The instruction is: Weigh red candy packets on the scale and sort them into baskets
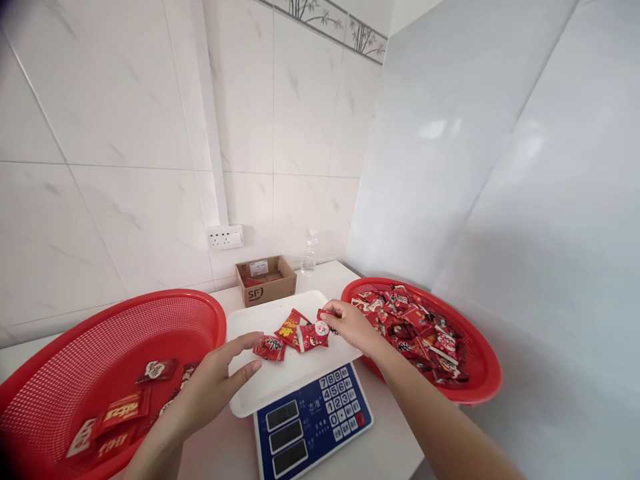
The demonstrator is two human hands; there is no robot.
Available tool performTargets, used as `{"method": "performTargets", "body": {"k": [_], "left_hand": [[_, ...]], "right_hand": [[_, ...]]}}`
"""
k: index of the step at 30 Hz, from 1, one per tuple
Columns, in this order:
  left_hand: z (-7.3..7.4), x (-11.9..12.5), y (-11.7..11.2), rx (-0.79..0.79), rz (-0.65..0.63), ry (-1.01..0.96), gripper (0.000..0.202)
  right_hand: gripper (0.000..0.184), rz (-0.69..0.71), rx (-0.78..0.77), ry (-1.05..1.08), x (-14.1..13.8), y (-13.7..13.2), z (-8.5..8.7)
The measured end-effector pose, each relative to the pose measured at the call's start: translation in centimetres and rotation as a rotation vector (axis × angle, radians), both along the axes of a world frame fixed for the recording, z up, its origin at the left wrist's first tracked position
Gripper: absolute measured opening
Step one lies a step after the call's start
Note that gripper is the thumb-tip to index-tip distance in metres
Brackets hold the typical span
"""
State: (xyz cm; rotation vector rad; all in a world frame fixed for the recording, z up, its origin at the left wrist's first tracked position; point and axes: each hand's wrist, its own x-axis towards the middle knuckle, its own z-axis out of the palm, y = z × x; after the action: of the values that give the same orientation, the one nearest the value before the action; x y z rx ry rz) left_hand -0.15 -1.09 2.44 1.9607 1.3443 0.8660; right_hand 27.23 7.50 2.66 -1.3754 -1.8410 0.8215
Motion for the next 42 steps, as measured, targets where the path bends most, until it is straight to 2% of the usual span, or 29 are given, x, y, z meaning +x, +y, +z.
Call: {"method": "performTargets", "body": {"k": [5,8,16,19,23,27,29,32,36,42], "left_hand": [[-0.1,0.3,-0.1,0.006,-0.013,-0.013,0.04],[0.0,0.5,-0.3,0.004,-0.039,-0.008,0.04],[0.1,0.3,-0.2,-0.001,-0.015,-0.03,0.039],[0.0,0.4,-0.2,-0.012,-0.011,-0.014,0.041],[0.0,0.4,-0.2,-0.019,-0.011,-0.001,0.042],[-0.2,0.4,0.0,-0.022,-0.01,0.033,0.043],[-0.4,0.3,0.1,-0.027,-0.008,0.057,0.044],[-0.5,0.3,0.0,-0.009,-0.057,0.086,0.046],[-0.8,0.3,0.0,0.009,-0.164,0.182,0.05],[-1.7,0.9,0.2,-0.005,-0.281,0.341,0.07]], "right_hand": [[0.021,0.087,-0.058,-0.001,-2.7,-1.4,-1.1],[0.02,0.073,-0.037,-0.032,-3.9,-1.5,-2.0],[0.025,-0.034,0.016,0.0,-3.6,-0.9,-2.3],[0.028,-0.029,0.016,0.016,-3.9,-1.1,-2.3],[0.035,0.042,0.041,0.032,-5.2,-2.0,-2.0],[0.055,0.214,0.014,-0.104,-6.0,-3.1,-1.6],[0.054,0.255,0.02,-0.175,-5.8,-3.5,-1.6],[0.045,0.229,0.028,-0.285,-5.2,-4.1,-2.1],[0.044,0.221,0.028,-0.386,-4.8,-5.0,-3.2],[0.042,0.286,0.004,-0.425,-4.8,-6.0,-3.5]]}}
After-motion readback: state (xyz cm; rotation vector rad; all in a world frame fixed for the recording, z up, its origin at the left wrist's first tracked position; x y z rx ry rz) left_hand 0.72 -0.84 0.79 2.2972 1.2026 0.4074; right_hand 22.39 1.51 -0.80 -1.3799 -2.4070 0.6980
